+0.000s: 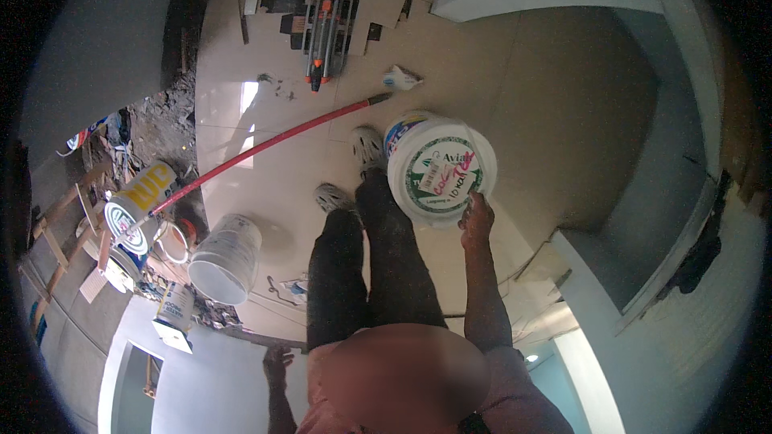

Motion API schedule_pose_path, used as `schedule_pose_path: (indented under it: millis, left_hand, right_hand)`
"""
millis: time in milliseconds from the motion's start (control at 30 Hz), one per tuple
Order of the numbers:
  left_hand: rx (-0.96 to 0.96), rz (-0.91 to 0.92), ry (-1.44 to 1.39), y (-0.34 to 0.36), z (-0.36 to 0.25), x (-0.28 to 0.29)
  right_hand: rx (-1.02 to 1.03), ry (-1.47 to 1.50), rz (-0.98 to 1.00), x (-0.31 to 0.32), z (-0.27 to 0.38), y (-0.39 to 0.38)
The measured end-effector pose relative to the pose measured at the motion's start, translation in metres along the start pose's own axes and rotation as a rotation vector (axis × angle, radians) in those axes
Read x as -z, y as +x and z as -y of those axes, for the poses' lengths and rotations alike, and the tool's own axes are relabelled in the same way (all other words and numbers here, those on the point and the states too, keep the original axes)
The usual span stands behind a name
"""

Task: The person repeatedly scoops water from a large white bucket into a smaller bucket containing orange paint using a white plastic scoop. The person then moves a large cardboard sheet on the floor and picks up a paint roller.

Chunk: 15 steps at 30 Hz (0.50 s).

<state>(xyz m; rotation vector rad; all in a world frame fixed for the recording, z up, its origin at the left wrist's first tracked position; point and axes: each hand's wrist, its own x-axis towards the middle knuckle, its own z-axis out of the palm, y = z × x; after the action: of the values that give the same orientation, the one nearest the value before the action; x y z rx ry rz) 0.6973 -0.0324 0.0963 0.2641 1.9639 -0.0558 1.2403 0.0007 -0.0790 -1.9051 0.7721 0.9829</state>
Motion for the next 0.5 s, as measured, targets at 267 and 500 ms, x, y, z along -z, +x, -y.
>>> schedule_pose_path:
  millis: [267, 500]
  left_hand:
    - [-0.001, -0.065, 0.229, -0.017, -0.067, -0.026]
    - [-0.014, -0.059, 0.273, -0.027, -0.068, -0.021]
  right_hand:
    - [0.000, -0.033, 0.025, -0.002, 0.080, 0.022]
    - [0.085, -0.030, -0.026, -0.022, 0.129, 0.040]
